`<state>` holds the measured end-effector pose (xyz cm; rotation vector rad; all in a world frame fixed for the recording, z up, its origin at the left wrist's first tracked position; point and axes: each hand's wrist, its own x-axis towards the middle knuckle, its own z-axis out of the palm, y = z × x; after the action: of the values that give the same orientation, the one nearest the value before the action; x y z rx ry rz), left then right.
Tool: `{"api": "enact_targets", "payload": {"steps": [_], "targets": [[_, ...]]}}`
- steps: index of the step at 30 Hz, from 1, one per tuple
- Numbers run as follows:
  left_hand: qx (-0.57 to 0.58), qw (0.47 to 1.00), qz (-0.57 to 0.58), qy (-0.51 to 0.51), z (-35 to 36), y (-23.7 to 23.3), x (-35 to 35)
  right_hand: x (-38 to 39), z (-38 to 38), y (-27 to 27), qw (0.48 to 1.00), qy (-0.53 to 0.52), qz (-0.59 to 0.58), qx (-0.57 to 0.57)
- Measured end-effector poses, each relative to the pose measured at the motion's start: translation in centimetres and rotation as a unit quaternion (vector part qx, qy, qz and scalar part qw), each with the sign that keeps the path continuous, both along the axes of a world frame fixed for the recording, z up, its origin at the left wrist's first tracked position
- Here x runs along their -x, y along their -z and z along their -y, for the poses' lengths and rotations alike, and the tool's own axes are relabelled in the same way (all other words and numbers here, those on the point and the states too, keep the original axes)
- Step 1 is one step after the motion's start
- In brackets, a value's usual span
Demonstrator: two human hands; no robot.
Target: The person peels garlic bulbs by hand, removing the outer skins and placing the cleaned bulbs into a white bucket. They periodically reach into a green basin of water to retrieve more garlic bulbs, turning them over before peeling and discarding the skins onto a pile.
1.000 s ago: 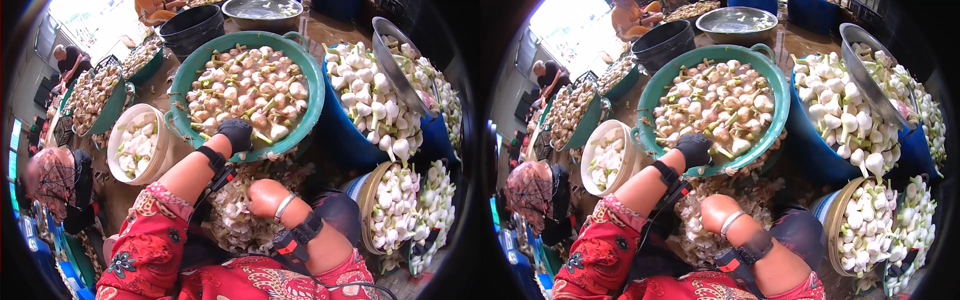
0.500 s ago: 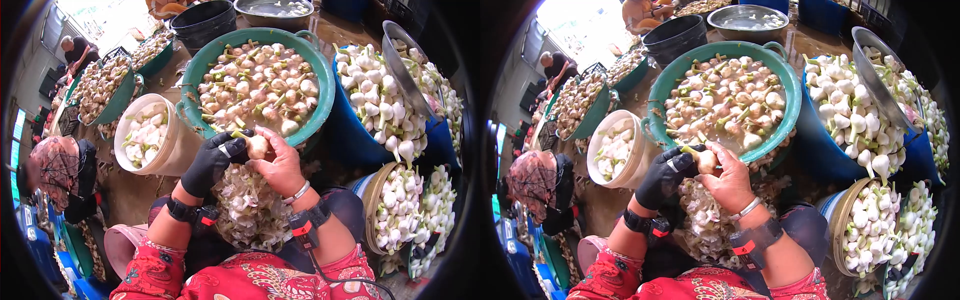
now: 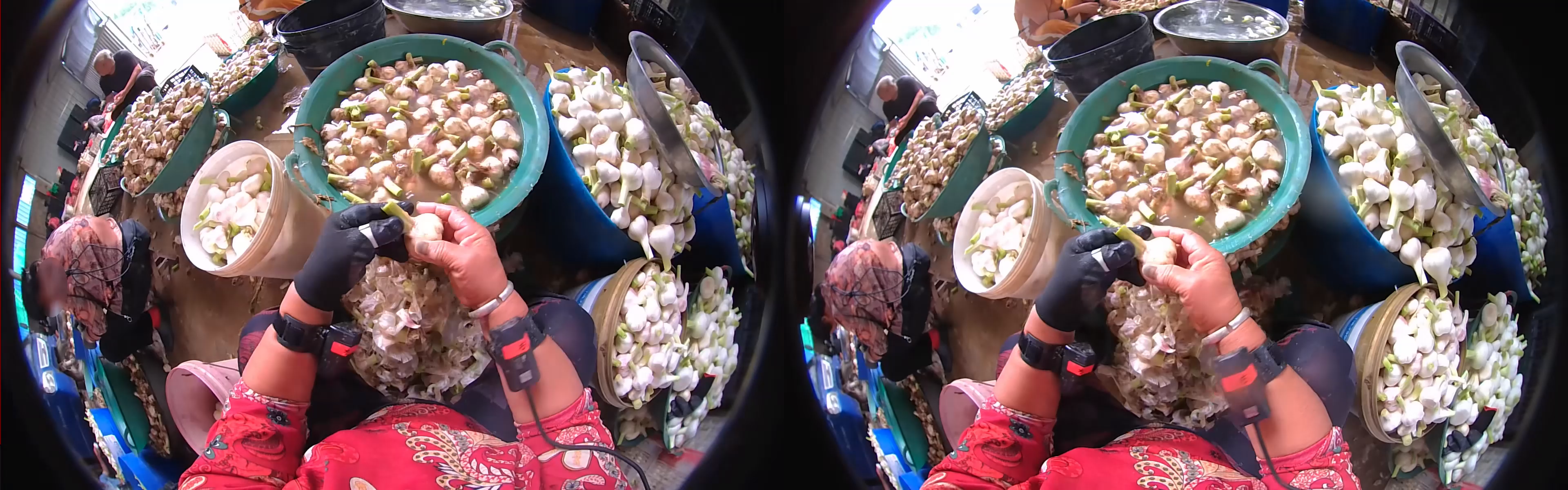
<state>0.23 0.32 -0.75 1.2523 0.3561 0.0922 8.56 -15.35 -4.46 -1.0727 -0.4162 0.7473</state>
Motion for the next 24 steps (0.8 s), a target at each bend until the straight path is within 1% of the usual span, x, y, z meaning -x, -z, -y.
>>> {"api": "enact_targets", "payload": {"steps": [1,2,6,8,9,11,12,13,15,16,17,18,19,20,21,23,24], "targets": [[0.028,0.999,-0.007,0.024,-0.3,0.1,0.0,-0.3,0.3,-0.1,0.993,-0.023,-0.115,-0.025],[0.010,0.999,-0.006,0.042,-0.8,0.5,0.2,-0.5,0.5,-0.4,0.986,-0.042,-0.160,-0.031],[0.034,0.999,-0.003,0.037,0.0,0.7,0.0,-0.5,0.6,0.4,0.987,-0.021,-0.154,-0.039],[0.054,0.999,-0.004,0.000,0.8,0.0,-0.2,-0.4,0.5,0.6,0.996,0.009,-0.091,-0.016],[0.055,0.998,-0.005,0.001,0.9,0.2,-0.2,-0.2,0.5,0.5,0.996,0.011,-0.092,-0.015],[0.039,0.999,-0.026,-0.015,0.8,1.0,-0.4,0.3,0.1,0.3,0.998,0.037,-0.040,-0.011],[0.039,0.999,-0.025,-0.016,0.6,1.4,-0.4,0.6,-0.1,0.7,0.999,0.041,-0.012,-0.022],[0.024,0.999,-0.031,-0.006,0.4,1.9,-0.4,0.8,0.0,1.0,0.999,0.040,-0.012,-0.021],[0.008,0.999,-0.035,0.004,0.1,2.1,-0.4,0.9,0.0,1.2,0.998,0.048,0.042,0.023],[-0.066,0.997,-0.040,0.008,0.1,2.1,-0.3,1.0,-0.1,0.6,0.994,0.074,0.062,0.053],[-0.140,0.989,-0.046,0.012,0.1,2.1,-0.2,0.5,0.2,0.7,0.994,0.074,0.061,0.054],[-0.140,0.989,-0.047,0.012,-0.2,2.5,-0.2,-0.3,0.7,0.8,0.994,-0.035,-0.098,0.033],[-0.309,0.950,0.033,0.021,-0.8,3.1,-0.3,-0.9,1.1,0.9,0.957,-0.143,-0.253,0.011],[-0.467,0.877,0.111,0.030,-1.1,3.5,-0.3,-0.9,1.1,0.9,0.933,-0.187,-0.304,0.052],[-0.467,0.877,0.110,0.029,-0.8,2.9,-0.2,-0.9,1.4,1.0,0.892,-0.282,-0.351,0.021],[-0.456,0.876,0.128,0.094,0.0,1.5,0.0,0.1,1.3,1.4,0.860,-0.334,-0.384,-0.012],[-0.414,0.896,0.126,0.095,0.1,2.0,0.1,-0.3,1.2,1.7,0.867,-0.335,-0.368,-0.020]]}}
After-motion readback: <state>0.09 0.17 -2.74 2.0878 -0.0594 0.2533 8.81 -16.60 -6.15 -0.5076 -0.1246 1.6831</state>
